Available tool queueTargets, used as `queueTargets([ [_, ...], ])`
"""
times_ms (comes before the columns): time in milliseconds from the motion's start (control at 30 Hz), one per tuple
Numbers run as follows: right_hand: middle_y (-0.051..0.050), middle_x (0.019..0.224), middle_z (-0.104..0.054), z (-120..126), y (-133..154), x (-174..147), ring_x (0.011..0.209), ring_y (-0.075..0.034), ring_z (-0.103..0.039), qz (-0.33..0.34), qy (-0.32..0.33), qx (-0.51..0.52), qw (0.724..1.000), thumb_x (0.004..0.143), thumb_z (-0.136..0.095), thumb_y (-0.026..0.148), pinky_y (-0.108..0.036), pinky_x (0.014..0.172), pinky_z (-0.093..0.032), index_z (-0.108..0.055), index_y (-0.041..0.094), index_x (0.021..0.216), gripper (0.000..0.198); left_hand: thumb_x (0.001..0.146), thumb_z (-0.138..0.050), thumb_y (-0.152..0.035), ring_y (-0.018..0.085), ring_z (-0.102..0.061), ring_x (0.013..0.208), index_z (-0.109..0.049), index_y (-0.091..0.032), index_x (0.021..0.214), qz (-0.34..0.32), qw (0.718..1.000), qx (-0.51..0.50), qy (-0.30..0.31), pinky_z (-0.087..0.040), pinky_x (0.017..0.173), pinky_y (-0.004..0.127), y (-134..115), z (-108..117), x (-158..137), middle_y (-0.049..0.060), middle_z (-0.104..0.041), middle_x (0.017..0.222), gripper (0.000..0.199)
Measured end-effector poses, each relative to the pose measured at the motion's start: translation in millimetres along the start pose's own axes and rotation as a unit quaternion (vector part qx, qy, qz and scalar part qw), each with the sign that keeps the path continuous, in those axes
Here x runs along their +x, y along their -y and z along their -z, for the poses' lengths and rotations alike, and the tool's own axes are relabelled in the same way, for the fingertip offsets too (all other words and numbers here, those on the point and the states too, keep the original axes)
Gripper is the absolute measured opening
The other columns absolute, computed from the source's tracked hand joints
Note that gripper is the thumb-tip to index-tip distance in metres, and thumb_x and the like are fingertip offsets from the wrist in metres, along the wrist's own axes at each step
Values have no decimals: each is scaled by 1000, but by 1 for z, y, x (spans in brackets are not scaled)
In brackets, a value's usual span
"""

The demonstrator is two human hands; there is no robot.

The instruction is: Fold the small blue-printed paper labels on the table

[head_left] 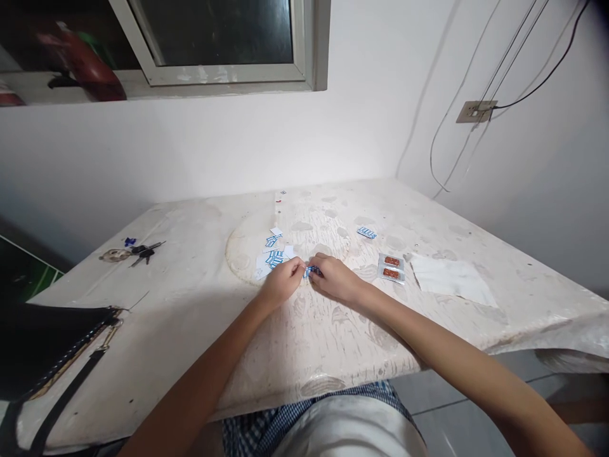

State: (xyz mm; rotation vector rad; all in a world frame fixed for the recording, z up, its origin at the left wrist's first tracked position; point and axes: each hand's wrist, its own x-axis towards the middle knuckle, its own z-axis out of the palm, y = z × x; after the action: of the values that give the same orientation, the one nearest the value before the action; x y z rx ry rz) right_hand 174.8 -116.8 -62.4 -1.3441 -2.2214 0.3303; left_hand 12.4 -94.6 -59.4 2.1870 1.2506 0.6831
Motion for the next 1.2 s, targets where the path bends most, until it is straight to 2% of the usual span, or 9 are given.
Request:
queueTargets([
  [167,-7,85,-55,1,1,1,77,-15,-52,-2,1,5,1000,79,-44,13,-24,68,-36,-57,13,87,15,86,-29,-32,11,-45,57,-40,-19,60,1,1000,-13,-7,-33,58,24,-1,0,-2,-4,-47,57,31],
  [367,-7,87,-56,4,0,0,82,-15,-52,2,11,26,1000,80,-43,12,-24,71,-37,-58,12,90,18,84,-30,-31,11,-45,54,-43,-19,59,20,999,-32,0,-32,56,24,2,-1,0,-4,-50,57,30],
  [567,-7,89,-55,2,0,0,81,-15,-53,-1,17,0,1000,83,-40,14,-23,70,-36,-57,14,91,19,83,-31,-32,11,-47,57,-44,-19,60,19,999,-39,-14,-35,60,24,5,-4,2,-5,-51,57,29],
  [700,-6,87,-54,0,2,-2,76,-14,-53,2,11,-35,999,78,-39,10,-23,64,-35,-55,14,87,19,82,-30,-29,11,-49,60,-44,-20,63,16,999,-37,-14,-36,62,23,4,-4,0,-5,-51,59,25],
  [933,-6,85,-55,1,4,-3,73,-14,-53,-10,11,-44,999,74,-41,9,-23,60,-33,-51,16,87,18,84,-31,-27,13,-51,63,-48,-24,85,-9,994,112,0,-34,58,23,-4,1,-6,-5,-53,65,17],
  [1100,-8,88,-56,3,5,-4,77,-15,-53,-10,7,14,1000,77,-40,10,-23,64,-36,-47,15,88,14,85,-34,-30,17,-57,67,-45,-22,90,-43,967,252,-1,-36,59,25,-10,-4,-8,-1,-59,71,15],
  [1200,-9,92,-56,15,2,-6,78,-15,-53,5,47,66,997,78,-43,13,-24,65,-38,-47,14,94,17,87,-31,-30,19,-59,73,-46,-19,93,-69,946,318,-3,-38,63,28,-13,-8,-9,4,-62,76,19],
])
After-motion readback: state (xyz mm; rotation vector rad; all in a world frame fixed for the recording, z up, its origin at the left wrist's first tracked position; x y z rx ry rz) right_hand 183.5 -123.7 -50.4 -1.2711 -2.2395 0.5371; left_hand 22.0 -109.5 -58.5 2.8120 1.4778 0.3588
